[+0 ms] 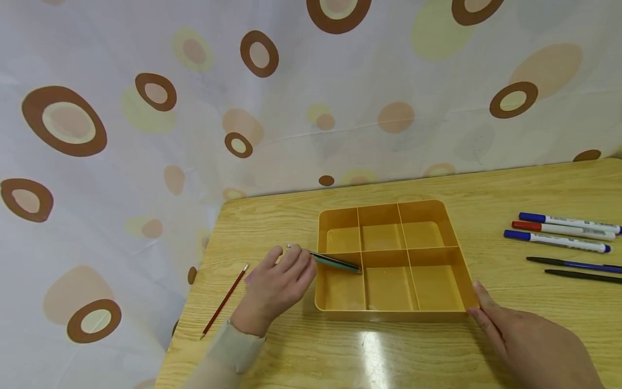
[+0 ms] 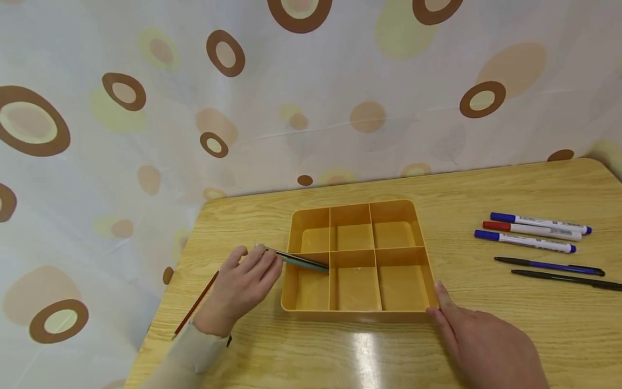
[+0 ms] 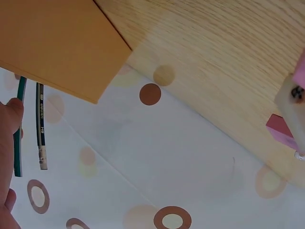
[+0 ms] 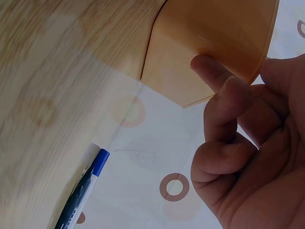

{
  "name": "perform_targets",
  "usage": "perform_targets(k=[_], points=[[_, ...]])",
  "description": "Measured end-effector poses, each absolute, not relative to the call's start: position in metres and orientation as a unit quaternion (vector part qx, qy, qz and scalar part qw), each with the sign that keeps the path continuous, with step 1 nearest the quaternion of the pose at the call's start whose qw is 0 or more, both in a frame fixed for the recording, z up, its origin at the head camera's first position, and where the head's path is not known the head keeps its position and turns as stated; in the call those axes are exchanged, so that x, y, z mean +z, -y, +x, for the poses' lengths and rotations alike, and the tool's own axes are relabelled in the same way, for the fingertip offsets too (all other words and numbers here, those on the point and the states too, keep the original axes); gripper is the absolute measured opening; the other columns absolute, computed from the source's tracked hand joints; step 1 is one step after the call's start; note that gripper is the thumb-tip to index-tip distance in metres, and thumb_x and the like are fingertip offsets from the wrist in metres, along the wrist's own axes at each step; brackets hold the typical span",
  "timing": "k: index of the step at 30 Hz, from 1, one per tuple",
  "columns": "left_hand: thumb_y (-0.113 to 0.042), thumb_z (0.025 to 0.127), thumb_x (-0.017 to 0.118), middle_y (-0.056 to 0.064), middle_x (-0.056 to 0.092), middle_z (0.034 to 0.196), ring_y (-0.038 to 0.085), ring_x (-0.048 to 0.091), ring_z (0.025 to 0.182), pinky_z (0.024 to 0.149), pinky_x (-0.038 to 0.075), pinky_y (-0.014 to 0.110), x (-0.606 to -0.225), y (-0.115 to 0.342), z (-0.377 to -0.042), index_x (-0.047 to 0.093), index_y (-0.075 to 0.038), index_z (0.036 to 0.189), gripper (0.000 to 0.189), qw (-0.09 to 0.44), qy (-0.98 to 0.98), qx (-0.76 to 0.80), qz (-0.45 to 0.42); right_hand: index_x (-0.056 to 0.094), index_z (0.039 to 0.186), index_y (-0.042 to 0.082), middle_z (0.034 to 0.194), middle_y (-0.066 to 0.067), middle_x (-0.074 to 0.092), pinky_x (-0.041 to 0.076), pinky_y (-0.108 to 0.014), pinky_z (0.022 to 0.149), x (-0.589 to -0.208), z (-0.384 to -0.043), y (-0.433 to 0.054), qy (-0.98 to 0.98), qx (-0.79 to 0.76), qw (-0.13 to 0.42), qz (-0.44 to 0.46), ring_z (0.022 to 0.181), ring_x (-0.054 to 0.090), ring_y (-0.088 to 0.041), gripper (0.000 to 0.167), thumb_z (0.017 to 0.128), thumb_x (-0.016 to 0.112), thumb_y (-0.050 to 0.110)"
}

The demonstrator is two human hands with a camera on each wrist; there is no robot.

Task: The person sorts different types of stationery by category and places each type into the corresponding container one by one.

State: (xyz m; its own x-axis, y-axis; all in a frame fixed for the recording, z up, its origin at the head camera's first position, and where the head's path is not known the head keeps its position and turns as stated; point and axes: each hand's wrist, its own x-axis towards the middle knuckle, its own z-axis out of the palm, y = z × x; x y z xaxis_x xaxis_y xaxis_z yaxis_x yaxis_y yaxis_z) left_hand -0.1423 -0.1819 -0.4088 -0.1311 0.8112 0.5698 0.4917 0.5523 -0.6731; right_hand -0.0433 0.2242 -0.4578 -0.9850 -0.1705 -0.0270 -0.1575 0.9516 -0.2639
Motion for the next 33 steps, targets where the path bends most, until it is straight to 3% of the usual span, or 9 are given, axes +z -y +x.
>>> perform_targets(k=[7,16,24,33], points=[[0.001,0.098,0.057,0.005,0.069,0.090,0.022,0.060,0.084,0.072,0.040,0.034,-0.414,0.180,-0.142,0.071,-0.008,0.092,0.018,0.492,0.737,0.145,-0.440,0.049,0.150,-0.003,0.099,-0.023,0.077,0.057,-0.052,0.060,-0.454,-0.042,-0.221,-0.987,-0.133,0.028,-0.086,0.082,0.074,-0.041,0.059,0.106,0.059,0.036],[0.000,0.102,0.054,0.004,0.071,0.094,0.023,0.061,0.088,0.074,0.042,0.036,-0.420,0.184,-0.140,0.072,-0.009,0.095,0.021,0.483,0.748,0.146,-0.431,0.049,0.150,-0.004,0.102,-0.022,0.078,0.057,-0.053,0.062,-0.452,-0.040,-0.221,-0.987,-0.131,0.022,-0.093,0.083,0.075,-0.041,0.058,0.107,0.058,0.033],[-0.001,0.104,0.055,0.003,0.074,0.097,0.022,0.064,0.090,0.074,0.045,0.036,-0.420,0.190,-0.134,0.075,-0.010,0.096,0.023,0.482,0.756,0.119,-0.426,0.051,0.148,-0.004,0.098,-0.022,0.078,0.054,-0.048,0.053,-0.455,-0.038,-0.221,-0.986,-0.140,0.008,-0.091,0.075,0.074,-0.038,0.056,0.106,0.059,0.032],[-0.022,0.109,0.055,0.007,0.077,0.103,0.025,0.070,0.093,0.074,0.053,0.039,-0.419,0.200,-0.120,0.077,-0.010,0.100,0.027,0.492,0.767,0.068,-0.406,0.050,0.148,-0.005,0.098,-0.024,0.077,0.054,-0.048,0.054,-0.456,-0.040,-0.222,-0.986,-0.136,0.006,-0.095,0.077,0.074,-0.040,0.057,0.107,0.059,0.033]])
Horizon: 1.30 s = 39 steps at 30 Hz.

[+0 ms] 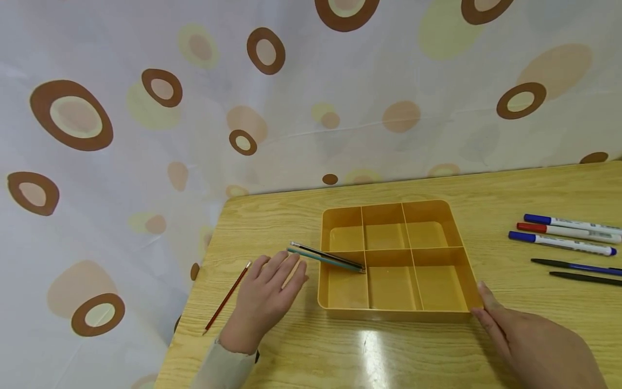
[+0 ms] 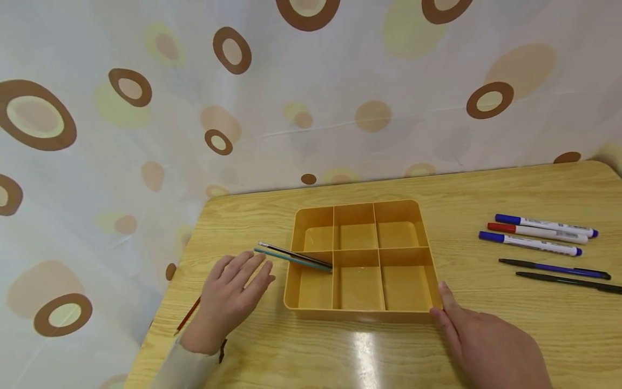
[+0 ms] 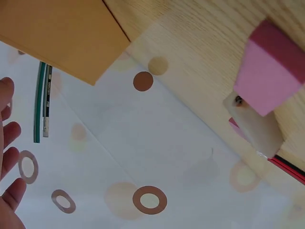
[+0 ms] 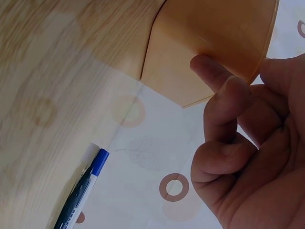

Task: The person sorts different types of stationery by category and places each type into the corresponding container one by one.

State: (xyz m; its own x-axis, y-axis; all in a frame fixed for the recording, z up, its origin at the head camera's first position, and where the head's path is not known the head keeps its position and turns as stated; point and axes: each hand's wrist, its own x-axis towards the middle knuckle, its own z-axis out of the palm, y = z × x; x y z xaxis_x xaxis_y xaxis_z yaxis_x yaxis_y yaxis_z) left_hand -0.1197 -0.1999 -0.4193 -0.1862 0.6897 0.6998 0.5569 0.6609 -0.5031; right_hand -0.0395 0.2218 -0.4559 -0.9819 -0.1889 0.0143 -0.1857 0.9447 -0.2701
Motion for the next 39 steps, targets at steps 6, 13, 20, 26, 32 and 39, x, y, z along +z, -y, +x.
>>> perform_targets(k=[6,13,20,26,32,39], points=[[-0.028,0.109,0.055,0.011,0.078,0.112,0.029,0.072,0.103,0.085,0.056,0.045,-0.427,0.214,-0.109,0.079,-0.008,0.104,0.032,0.489,0.786,0.039,-0.376,0.050,0.148,-0.005,0.100,-0.026,0.077,0.055,-0.048,0.054,-0.453,-0.040,-0.221,-0.986,-0.134,0.010,-0.094,0.078,0.074,-0.041,0.057,0.107,0.058,0.033],[-0.037,0.109,0.050,0.019,0.071,0.128,0.041,0.065,0.121,0.094,0.054,0.056,-0.439,0.239,-0.091,0.074,-0.001,0.121,0.045,0.425,0.848,-0.002,-0.316,0.050,0.148,-0.005,0.101,-0.026,0.077,0.055,-0.049,0.055,-0.452,-0.040,-0.220,-0.986,-0.134,0.012,-0.094,0.078,0.074,-0.041,0.057,0.107,0.057,0.034],[-0.049,0.110,0.037,0.023,0.059,0.146,0.048,0.051,0.136,0.099,0.049,0.067,-0.445,0.263,-0.069,0.065,-0.002,0.137,0.061,0.339,0.919,0.003,-0.202,0.049,0.149,-0.006,0.102,-0.026,0.076,0.056,-0.051,0.058,-0.452,-0.041,-0.220,-0.986,-0.131,0.030,-0.095,0.079,0.074,-0.042,0.057,0.108,0.055,0.034],[-0.053,0.109,0.034,0.022,0.052,0.154,0.044,0.044,0.144,0.109,0.042,0.067,-0.453,0.283,-0.048,0.060,-0.004,0.144,0.065,0.242,0.963,0.027,-0.112,0.049,0.148,-0.006,0.100,-0.025,0.077,0.056,-0.050,0.058,-0.452,-0.042,-0.220,-0.987,-0.127,0.028,-0.096,0.077,0.074,-0.040,0.057,0.108,0.056,0.034],[-0.041,0.098,0.064,0.022,0.051,0.154,0.043,0.045,0.144,0.109,0.043,0.065,-0.457,0.296,-0.038,0.057,-0.004,0.147,0.062,0.206,0.975,0.037,-0.078,0.050,0.148,-0.006,0.094,-0.022,0.078,0.055,-0.049,0.057,-0.453,-0.042,-0.221,-0.986,-0.132,0.018,-0.100,0.070,0.073,-0.036,0.056,0.108,0.057,0.033],[-0.033,0.092,0.076,0.025,0.055,0.150,0.045,0.051,0.138,0.103,0.047,0.065,-0.455,0.304,-0.030,0.058,-0.001,0.145,0.065,0.168,0.984,0.044,-0.042,0.047,0.149,-0.007,0.095,-0.023,0.078,0.055,-0.048,0.056,-0.452,-0.042,-0.222,-0.985,-0.136,0.038,-0.098,0.073,0.074,-0.036,0.057,0.109,0.054,0.033]])
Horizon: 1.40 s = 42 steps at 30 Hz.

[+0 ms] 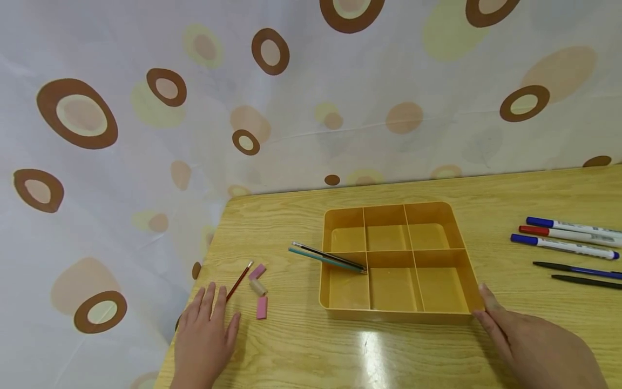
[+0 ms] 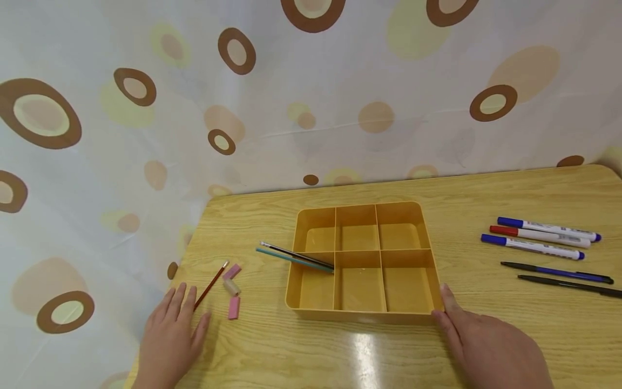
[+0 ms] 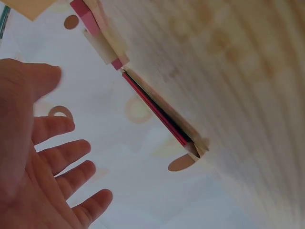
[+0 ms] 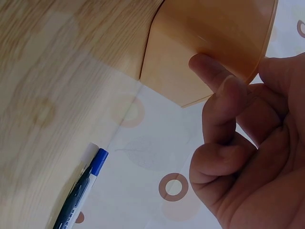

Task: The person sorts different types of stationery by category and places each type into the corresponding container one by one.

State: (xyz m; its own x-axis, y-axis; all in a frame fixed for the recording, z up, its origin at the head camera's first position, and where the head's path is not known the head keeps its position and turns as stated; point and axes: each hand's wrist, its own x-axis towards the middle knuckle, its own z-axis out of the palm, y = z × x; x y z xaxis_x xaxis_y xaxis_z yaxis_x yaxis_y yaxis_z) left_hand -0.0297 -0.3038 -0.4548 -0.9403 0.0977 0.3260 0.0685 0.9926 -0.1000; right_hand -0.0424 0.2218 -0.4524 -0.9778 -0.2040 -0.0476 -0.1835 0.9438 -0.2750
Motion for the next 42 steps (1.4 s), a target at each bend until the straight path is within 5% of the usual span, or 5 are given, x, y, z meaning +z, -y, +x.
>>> perform_targets(k=[11,20,30,42], points=[[-0.040,0.095,0.074,0.032,0.045,0.154,0.054,0.043,0.141,0.105,0.042,0.070,-0.457,0.322,-0.027,0.048,0.001,0.152,0.075,0.046,0.998,0.035,0.013,0.048,0.149,-0.007,0.096,-0.023,0.077,0.055,-0.050,0.057,-0.454,-0.040,-0.223,-0.986,-0.137,0.022,-0.096,0.075,0.074,-0.038,0.058,0.109,0.055,0.033],[-0.039,0.100,0.068,0.023,0.063,0.140,0.050,0.054,0.131,0.102,0.046,0.069,-0.456,0.339,-0.032,0.055,-0.003,0.147,0.061,-0.036,0.999,0.018,0.020,0.048,0.149,-0.007,0.096,-0.024,0.077,0.055,-0.049,0.055,-0.452,-0.041,-0.221,-0.987,-0.130,0.025,-0.096,0.073,0.073,-0.038,0.058,0.108,0.055,0.033],[-0.027,0.096,0.075,0.005,0.077,0.110,0.036,0.068,0.107,0.075,0.056,0.055,-0.455,0.346,-0.036,0.076,-0.014,0.103,0.015,-0.009,0.999,0.037,0.013,0.048,0.149,-0.006,0.095,-0.023,0.078,0.055,-0.049,0.055,-0.452,-0.041,-0.221,-0.986,-0.132,0.017,-0.097,0.074,0.074,-0.038,0.057,0.108,0.057,0.033],[-0.024,0.096,0.076,0.001,0.068,0.086,0.028,0.064,0.083,0.062,0.050,0.043,-0.457,0.346,-0.040,0.073,-0.012,0.092,0.013,-0.013,0.998,0.064,0.007,0.047,0.150,-0.006,0.099,-0.024,0.077,0.056,-0.052,0.059,-0.456,-0.041,-0.222,-0.987,-0.129,0.030,-0.096,0.079,0.074,-0.040,0.059,0.108,0.056,0.034]])
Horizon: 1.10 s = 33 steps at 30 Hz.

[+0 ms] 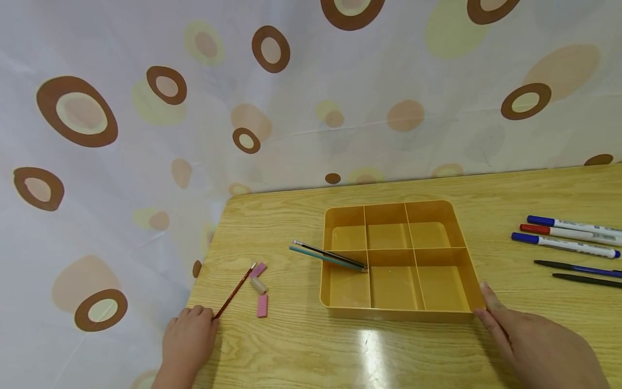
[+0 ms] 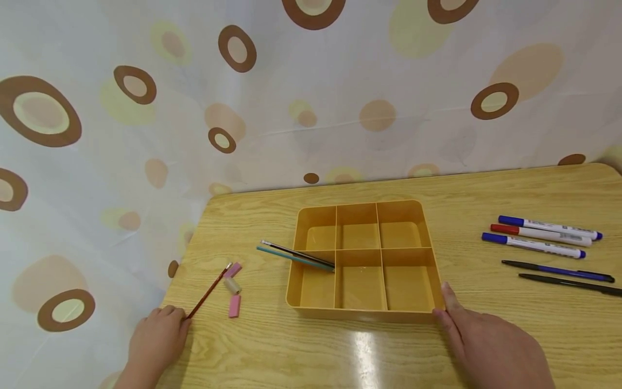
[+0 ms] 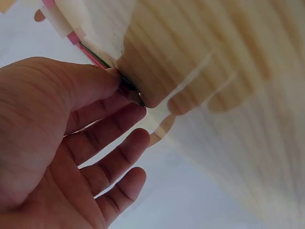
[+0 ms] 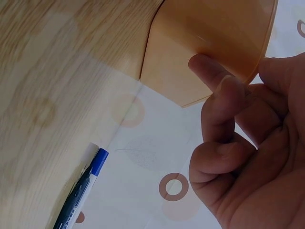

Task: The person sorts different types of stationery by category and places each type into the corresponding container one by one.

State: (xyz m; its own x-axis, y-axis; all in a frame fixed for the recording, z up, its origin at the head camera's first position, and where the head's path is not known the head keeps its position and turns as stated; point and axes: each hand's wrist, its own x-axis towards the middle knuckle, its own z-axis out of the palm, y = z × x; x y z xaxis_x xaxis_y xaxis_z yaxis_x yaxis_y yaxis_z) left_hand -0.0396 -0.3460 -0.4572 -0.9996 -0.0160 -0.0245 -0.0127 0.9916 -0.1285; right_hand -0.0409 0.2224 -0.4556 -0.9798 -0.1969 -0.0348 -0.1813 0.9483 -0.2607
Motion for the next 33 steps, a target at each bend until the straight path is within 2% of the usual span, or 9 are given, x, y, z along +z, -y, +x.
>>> perform_targets(k=[9,13,19,23,24,26,30,31,33], points=[[-0.023,0.099,0.070,0.003,0.062,0.076,0.029,0.060,0.079,0.066,0.044,0.043,-0.454,0.345,-0.040,0.059,-0.009,0.084,0.023,0.049,-0.996,-0.072,-0.035,0.048,0.149,-0.007,0.098,-0.023,0.077,0.056,-0.052,0.060,-0.452,-0.041,-0.221,-0.986,-0.132,0.028,-0.096,0.079,0.074,-0.040,0.058,0.108,0.056,0.034],[-0.021,0.099,0.070,0.003,0.061,0.076,0.028,0.056,0.077,0.068,0.041,0.043,-0.455,0.346,-0.040,0.059,-0.008,0.086,0.022,0.040,-0.995,-0.085,-0.040,0.047,0.150,-0.007,0.098,-0.023,0.077,0.056,-0.051,0.059,-0.453,-0.042,-0.222,-0.985,-0.140,0.031,-0.096,0.078,0.074,-0.039,0.058,0.109,0.055,0.033],[-0.013,0.093,0.077,0.005,0.055,0.070,0.030,0.050,0.076,0.069,0.036,0.043,-0.458,0.347,-0.033,0.058,-0.005,0.083,0.023,-0.083,-0.990,-0.116,-0.016,0.045,0.150,-0.008,0.098,-0.024,0.077,0.056,-0.051,0.059,-0.452,-0.044,-0.222,-0.984,-0.143,0.057,-0.092,0.076,0.074,-0.038,0.058,0.110,0.052,0.034],[-0.010,0.090,0.078,0.008,0.052,0.069,0.032,0.049,0.075,0.068,0.034,0.043,-0.460,0.348,-0.031,0.056,-0.002,0.083,0.024,-0.173,-0.977,-0.121,0.016,0.046,0.150,-0.008,0.099,-0.025,0.077,0.057,-0.053,0.060,-0.452,-0.044,-0.221,-0.984,-0.145,0.051,-0.095,0.078,0.074,-0.039,0.057,0.110,0.053,0.032],[-0.010,0.091,0.075,0.009,0.053,0.070,0.033,0.049,0.076,0.067,0.035,0.043,-0.460,0.348,-0.031,0.056,-0.001,0.083,0.023,-0.199,-0.972,-0.120,0.027,0.046,0.150,-0.008,0.099,-0.025,0.077,0.057,-0.053,0.060,-0.452,-0.044,-0.221,-0.984,-0.145,0.051,-0.095,0.078,0.074,-0.039,0.057,0.110,0.053,0.032],[-0.015,0.101,0.063,0.013,0.055,0.071,0.035,0.051,0.077,0.066,0.035,0.044,-0.461,0.347,-0.032,0.055,0.000,0.084,0.024,-0.247,-0.961,-0.118,0.050,0.046,0.150,-0.008,0.098,-0.025,0.077,0.056,-0.052,0.059,-0.452,-0.044,-0.221,-0.983,-0.148,0.047,-0.095,0.077,0.074,-0.039,0.057,0.110,0.053,0.032],[-0.027,0.113,0.037,0.018,0.062,0.077,0.040,0.056,0.082,0.068,0.039,0.048,-0.458,0.343,-0.035,0.058,0.004,0.091,0.043,-0.324,-0.935,-0.114,0.086,0.045,0.150,-0.008,0.100,-0.027,0.076,0.055,-0.051,0.058,-0.452,-0.042,-0.221,-0.983,-0.150,0.047,-0.093,0.077,0.074,-0.040,0.057,0.110,0.052,0.032],[-0.028,0.114,0.034,0.019,0.063,0.078,0.040,0.057,0.083,0.068,0.040,0.048,-0.457,0.342,-0.036,0.059,0.004,0.092,0.046,-0.340,-0.929,-0.114,0.092,0.045,0.150,-0.008,0.101,-0.027,0.076,0.055,-0.051,0.057,-0.452,-0.042,-0.221,-0.983,-0.150,0.046,-0.093,0.077,0.074,-0.040,0.057,0.110,0.052,0.032],[-0.027,0.113,0.038,0.019,0.065,0.080,0.040,0.059,0.083,0.068,0.042,0.049,-0.452,0.337,-0.038,0.061,0.005,0.094,0.044,-0.369,-0.916,-0.114,0.105,0.045,0.151,-0.008,0.102,-0.027,0.076,0.055,-0.051,0.057,-0.452,-0.042,-0.221,-0.983,-0.150,0.046,-0.092,0.078,0.074,-0.040,0.057,0.110,0.052,0.032]])
